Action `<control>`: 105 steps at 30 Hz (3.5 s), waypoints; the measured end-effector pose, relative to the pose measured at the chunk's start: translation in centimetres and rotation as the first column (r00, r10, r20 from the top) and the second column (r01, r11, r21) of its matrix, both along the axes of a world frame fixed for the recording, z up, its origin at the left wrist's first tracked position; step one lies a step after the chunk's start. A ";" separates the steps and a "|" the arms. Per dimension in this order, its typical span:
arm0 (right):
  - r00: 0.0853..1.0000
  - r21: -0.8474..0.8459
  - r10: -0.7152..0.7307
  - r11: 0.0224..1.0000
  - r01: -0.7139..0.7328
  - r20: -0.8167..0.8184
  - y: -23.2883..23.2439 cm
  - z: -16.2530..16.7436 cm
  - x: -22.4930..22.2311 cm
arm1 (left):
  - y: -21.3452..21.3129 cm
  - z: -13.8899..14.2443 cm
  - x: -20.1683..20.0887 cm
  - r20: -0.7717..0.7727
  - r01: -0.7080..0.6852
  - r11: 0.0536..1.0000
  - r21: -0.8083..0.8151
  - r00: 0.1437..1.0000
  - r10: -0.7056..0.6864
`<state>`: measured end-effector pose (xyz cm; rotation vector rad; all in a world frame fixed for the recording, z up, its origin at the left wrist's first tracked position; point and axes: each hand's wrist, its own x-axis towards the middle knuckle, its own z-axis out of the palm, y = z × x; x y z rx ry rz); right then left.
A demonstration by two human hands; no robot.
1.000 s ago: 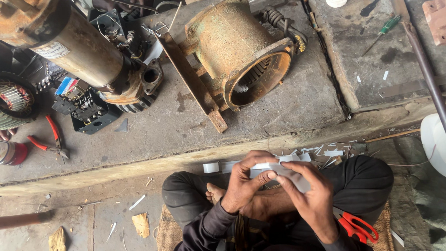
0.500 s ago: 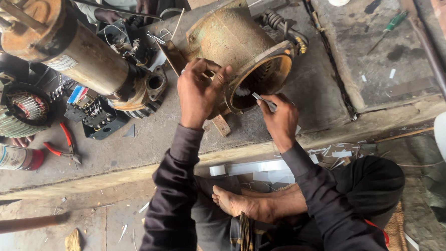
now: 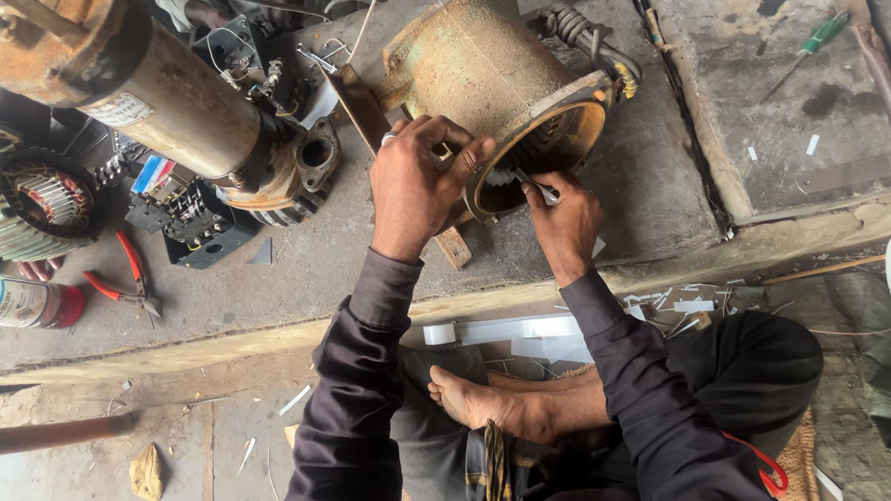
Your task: The person sits on the floor cutting strips from a roll of white insulating sheet with scissors and folding the pieces. They insert the folded insulation strips one at a time into the slots of a motor stator housing mounted on a wooden bracket, pressing each strip into place by hand.
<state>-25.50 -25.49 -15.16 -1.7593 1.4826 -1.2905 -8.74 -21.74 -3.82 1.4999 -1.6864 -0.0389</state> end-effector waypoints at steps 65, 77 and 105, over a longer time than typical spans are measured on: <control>0.987 -0.064 0.101 0.992 -0.110 -0.126 -0.3 1.2 0.2 | 1.3 0.4 -1.5 -0.018 0.003 0.999 0.034 1.000 -0.002; 0.925 -0.032 0.093 0.993 -0.112 -0.368 2.5 -0.4 -2.6 | 1.8 0.6 -1.7 -0.036 0.014 1.000 0.028 0.999 -0.013; 0.712 0.330 0.219 0.770 -0.546 0.667 3.0 -5.0 -9.1 | 2.1 0.4 -1.6 -0.034 0.003 0.999 0.036 0.999 -0.002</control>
